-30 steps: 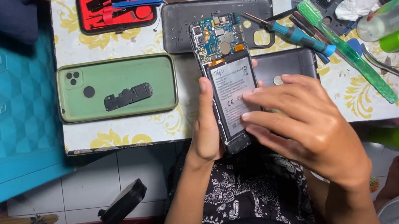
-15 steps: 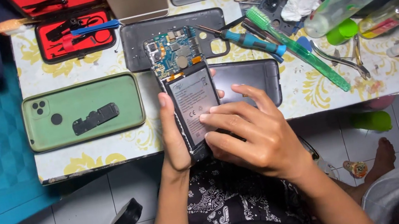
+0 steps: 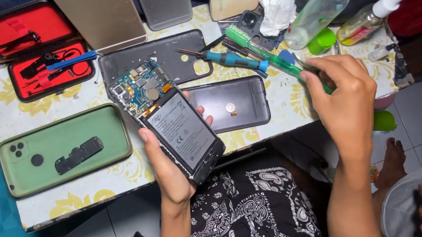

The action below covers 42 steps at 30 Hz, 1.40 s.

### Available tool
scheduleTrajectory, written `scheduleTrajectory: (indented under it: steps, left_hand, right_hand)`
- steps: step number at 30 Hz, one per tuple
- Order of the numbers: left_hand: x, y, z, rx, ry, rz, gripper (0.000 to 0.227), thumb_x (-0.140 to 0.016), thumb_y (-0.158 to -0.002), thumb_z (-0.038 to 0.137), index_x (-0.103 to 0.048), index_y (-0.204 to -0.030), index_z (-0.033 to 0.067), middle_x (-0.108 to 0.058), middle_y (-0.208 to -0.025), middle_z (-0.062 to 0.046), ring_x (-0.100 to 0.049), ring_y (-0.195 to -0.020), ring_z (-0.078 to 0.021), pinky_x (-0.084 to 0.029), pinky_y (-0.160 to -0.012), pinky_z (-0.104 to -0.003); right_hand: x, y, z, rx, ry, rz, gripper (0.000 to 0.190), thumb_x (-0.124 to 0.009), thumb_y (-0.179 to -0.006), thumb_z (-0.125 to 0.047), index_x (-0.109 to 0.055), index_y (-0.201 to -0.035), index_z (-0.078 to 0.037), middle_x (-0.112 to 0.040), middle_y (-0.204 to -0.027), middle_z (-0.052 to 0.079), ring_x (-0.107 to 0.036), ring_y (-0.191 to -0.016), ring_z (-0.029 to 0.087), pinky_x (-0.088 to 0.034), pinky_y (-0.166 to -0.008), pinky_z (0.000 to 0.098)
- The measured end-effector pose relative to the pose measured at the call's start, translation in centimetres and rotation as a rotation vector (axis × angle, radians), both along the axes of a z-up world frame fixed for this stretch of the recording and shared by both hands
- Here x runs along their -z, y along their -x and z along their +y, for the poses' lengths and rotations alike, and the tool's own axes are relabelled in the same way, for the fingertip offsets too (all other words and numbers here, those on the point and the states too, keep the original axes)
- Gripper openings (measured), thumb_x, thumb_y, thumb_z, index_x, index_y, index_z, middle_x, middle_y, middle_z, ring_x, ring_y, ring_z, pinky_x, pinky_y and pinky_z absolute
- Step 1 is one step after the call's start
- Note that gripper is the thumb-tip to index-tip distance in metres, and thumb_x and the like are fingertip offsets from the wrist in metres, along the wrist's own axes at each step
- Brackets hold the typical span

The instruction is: The person cleans the internal components of a disassembled smartphone using a green brush and a white tissue. They scrub the motherboard and battery area, wipe the surface, and use a blue screwdriver to adjust parts within the device.

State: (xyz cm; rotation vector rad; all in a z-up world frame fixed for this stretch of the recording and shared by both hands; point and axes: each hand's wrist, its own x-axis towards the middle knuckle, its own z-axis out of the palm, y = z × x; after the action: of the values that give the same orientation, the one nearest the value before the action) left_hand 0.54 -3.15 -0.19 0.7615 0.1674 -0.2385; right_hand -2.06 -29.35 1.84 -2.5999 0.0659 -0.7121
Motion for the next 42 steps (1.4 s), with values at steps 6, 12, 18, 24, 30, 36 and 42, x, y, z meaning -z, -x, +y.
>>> scheduleTrajectory:
  steps: [6, 12, 18, 24, 30, 36, 42]
  left_hand:
    - [0.2, -0.3, -1.0, -0.120, -0.140, -0.007, 0.075, -0.025, -0.101, 0.057, -0.044, -0.146, -0.0001, -0.059, -0.139, -0.029, -0.065, -0.119, -0.0445, -0.052, -0.103, -0.067]
    - [-0.3, -0.3, -0.9, -0.126, -0.162, -0.001, 0.078, -0.021, -0.100, 0.060, -0.047, -0.143, 0.0003, -0.063, -0.132, -0.029, -0.068, -0.115, -0.0430, -0.054, -0.102, -0.065]
    - [-0.1, -0.1, -1.0, -0.117, -0.108, -0.048, 0.076, -0.024, -0.101, 0.059, -0.047, -0.143, 0.0001, -0.058, -0.143, -0.025, -0.067, -0.115, -0.0358, -0.056, -0.102, -0.059]
    - [0.3, 0.0, -0.7, -0.110, -0.013, -0.076, 0.075, -0.024, -0.101, 0.061, -0.052, -0.140, 0.0029, -0.060, -0.142, -0.023, -0.069, -0.111, -0.0340, -0.058, -0.099, -0.059]
    - [1.7, -0.1, 0.1, -0.041, 0.168, -0.072, 0.073, -0.027, -0.100, 0.064, -0.050, -0.142, 0.0083, -0.059, -0.144, -0.024, -0.069, -0.111, -0.0379, -0.055, -0.100, -0.061]
    - [2.6, 0.1, 0.2, -0.018, 0.281, -0.062, 0.072, -0.031, -0.101, 0.064, -0.051, -0.142, 0.0091, -0.057, -0.146, -0.024, -0.067, -0.114, -0.0386, -0.054, -0.102, -0.061]
    - [0.8, 0.1, 0.9, 0.044, 0.336, -0.093, 0.081, -0.035, -0.101, 0.062, -0.047, -0.147, -0.0039, -0.056, -0.143, -0.023, -0.065, -0.112, -0.0326, -0.053, -0.103, -0.052]
  right_hand:
    - [0.7, 0.5, -0.3, 0.025, -0.001, -0.010, 0.017, -0.085, -0.096, -0.002, -0.081, -0.112, -0.004, -0.069, -0.099, 0.012, -0.065, -0.087, 0.031, -0.055, -0.077, 0.0396]
    - [-0.2, 0.5, 4.0, -0.095, -0.225, 0.071, 0.016, -0.088, -0.087, -0.013, -0.080, -0.101, -0.011, -0.072, -0.089, 0.007, -0.069, -0.072, 0.023, -0.058, -0.067, 0.0324]
    - [0.0, -0.5, 4.6, -0.174, -0.217, 0.099, 0.011, -0.081, -0.091, -0.007, -0.081, -0.102, -0.009, -0.074, -0.090, 0.007, -0.074, -0.081, 0.025, -0.059, -0.073, 0.0328]
    - [-2.3, -4.9, 4.8, -0.261, -0.049, 0.007, 0.013, -0.081, -0.093, 0.000, -0.081, -0.101, -0.010, -0.074, -0.091, 0.008, -0.073, -0.087, 0.028, -0.059, -0.078, 0.0353]
    - [-1.1, -12.5, 5.6, -0.355, 0.236, 0.196, 0.021, -0.078, -0.086, 0.004, -0.081, -0.100, -0.011, -0.073, -0.092, 0.006, -0.069, -0.091, 0.028, -0.060, -0.076, 0.0417]
    - [0.1, -14.1, 6.1, -0.387, 0.279, 0.231, 0.014, -0.080, -0.089, -0.003, -0.080, -0.100, -0.012, -0.070, -0.092, 0.005, -0.070, -0.092, 0.029, -0.061, -0.077, 0.0425]
    - [-3.1, -12.3, 6.4, -0.558, -0.057, 0.045, 0.009, -0.065, -0.106, 0.012, -0.069, -0.107, 0.004, -0.069, -0.102, 0.015, -0.065, -0.091, 0.025, -0.050, -0.083, 0.0358]
